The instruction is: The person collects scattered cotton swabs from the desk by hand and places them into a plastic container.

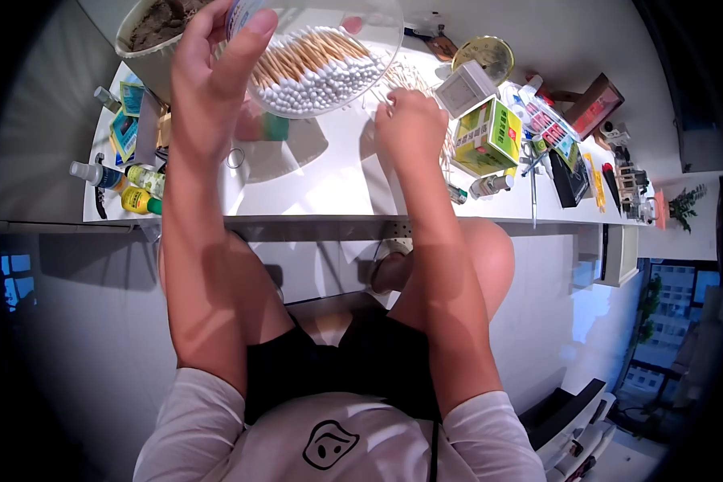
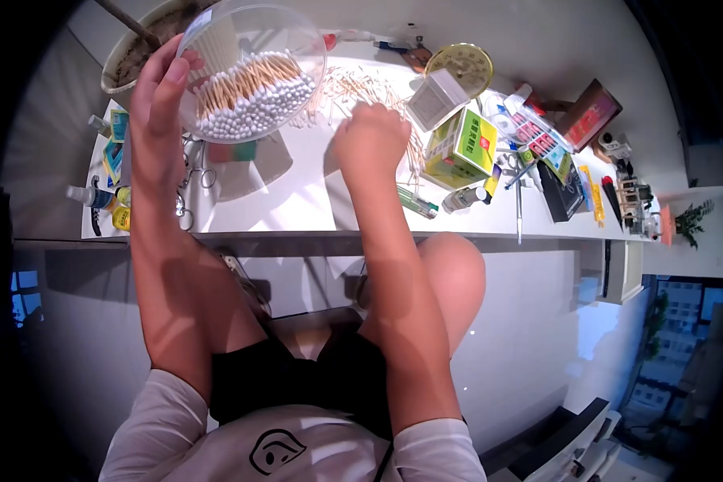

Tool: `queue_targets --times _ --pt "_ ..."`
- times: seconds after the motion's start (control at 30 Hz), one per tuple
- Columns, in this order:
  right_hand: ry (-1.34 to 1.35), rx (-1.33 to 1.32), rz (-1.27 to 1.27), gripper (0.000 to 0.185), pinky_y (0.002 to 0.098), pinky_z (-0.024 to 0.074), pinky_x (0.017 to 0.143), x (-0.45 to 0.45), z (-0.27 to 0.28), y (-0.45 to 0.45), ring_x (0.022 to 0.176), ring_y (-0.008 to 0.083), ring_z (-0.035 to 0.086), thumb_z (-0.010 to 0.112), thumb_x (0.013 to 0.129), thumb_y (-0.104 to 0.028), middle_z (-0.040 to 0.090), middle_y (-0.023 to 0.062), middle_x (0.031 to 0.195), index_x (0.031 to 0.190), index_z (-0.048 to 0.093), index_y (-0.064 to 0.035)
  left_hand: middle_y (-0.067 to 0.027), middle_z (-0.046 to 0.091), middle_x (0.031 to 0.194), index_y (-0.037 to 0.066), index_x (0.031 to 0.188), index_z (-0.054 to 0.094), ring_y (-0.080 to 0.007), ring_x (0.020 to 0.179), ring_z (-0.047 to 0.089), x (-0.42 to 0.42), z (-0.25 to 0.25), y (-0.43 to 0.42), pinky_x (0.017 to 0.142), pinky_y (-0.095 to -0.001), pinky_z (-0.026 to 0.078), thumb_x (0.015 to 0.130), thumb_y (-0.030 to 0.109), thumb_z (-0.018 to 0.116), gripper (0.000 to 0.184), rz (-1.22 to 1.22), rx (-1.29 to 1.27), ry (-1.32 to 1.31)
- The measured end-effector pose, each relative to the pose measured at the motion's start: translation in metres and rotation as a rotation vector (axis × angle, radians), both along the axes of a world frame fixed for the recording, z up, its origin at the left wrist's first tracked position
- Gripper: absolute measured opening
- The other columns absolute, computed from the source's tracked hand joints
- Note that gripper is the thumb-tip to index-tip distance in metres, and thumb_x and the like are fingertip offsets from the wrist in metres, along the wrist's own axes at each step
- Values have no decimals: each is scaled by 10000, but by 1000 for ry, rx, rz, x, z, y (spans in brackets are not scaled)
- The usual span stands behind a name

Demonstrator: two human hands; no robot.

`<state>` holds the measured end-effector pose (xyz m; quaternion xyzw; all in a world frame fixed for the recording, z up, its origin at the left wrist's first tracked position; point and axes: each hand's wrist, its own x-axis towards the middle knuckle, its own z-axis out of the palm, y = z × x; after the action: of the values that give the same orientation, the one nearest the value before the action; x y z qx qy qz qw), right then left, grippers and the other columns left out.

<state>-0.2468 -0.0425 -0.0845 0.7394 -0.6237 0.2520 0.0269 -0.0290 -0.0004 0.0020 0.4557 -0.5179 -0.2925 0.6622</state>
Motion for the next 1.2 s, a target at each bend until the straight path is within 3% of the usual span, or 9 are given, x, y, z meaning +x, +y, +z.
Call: queue_targets --times 0.03,0.1,0.4,0.47,0.5,0.57,0.63,0.8,1.2 --pt "96 32 -76 156 415 408 787 1 -9 -3 837 279 584 633 760 -217 631 101 835 794 678 -71 -125 542 1142 -57 1280 443 -186 1089 483 1 1 1 977 -318 327 822 421 594 680 2 -1 -4" --pt "-95 107 -80 146 404 401 779 -3 -13 -8 841 279 570 654 742 -214 614 94 814 764 665 -70 -128 541 1132 -66 1280 438 -190 1088 480 2 2 2 978 -323 318 810 437 599 707 11 20 5" --pt "283 149 -60 184 411 449 809 -3 -2 -7 906 305 599 602 821 -226 643 128 937 863 663 -58 -117 546 1114 -69 1270 448 -192 1087 479 2 3 1 979 -319 314 809 449 595 709 29 -1 -34" --pt "-126 -177 -78 216 434 399 719 -2 37 -2 803 307 572 537 850 -214 623 121 813 787 651 -41 -111 547 1105 -67 1262 456 -185 1077 482 2 5 2 969 -309 322 819 432 592 681 17 -8 -14" --pt "28 -83 -173 287 420 436 848 -1 51 3 904 324 594 527 892 -293 627 173 928 959 634 -36 -105 549 1096 -65 1253 463 -178 1068 486 -1 4 2 959 -299 330 828 414 590 653 6 -10 23" --pt "-581 -122 54 259 379 448 836 -22 123 23 886 281 597 513 906 -248 633 147 922 992 628 -32 -100 550 1085 -62 1241 474 -168 1056 490 -6 8 1 948 -289 337 836 391 590 619 -9 -13 48" --pt "-712 -252 284 251 372 448 829 -33 157 49 881 272 596 509 907 -239 631 142 920 988 628 -33 -95 552 1075 -59 1228 486 -159 1045 494 -3 4 -1 937 -279 345 844 369 591 584 -28 3 70" --pt "-553 -370 559 231 354 449 812 -29 180 81 867 251 592 499 910 -217 625 128 914 980 628 -37 -86 554 1060 -52 1212 505 -148 1030 500 -8 1 -6 910 -275 370 839 340 611 551 -102 -22 47" --pt "-488 -487 552 195 313 449 771 -25 177 92 835 200 582 477 917 -163 612 94 900 960 628 -47 -105 550 1101 -63 1253 462 -162 1032 515 -8 2 -2 931 -301 381 834 341 610 600 -76 -23 55"
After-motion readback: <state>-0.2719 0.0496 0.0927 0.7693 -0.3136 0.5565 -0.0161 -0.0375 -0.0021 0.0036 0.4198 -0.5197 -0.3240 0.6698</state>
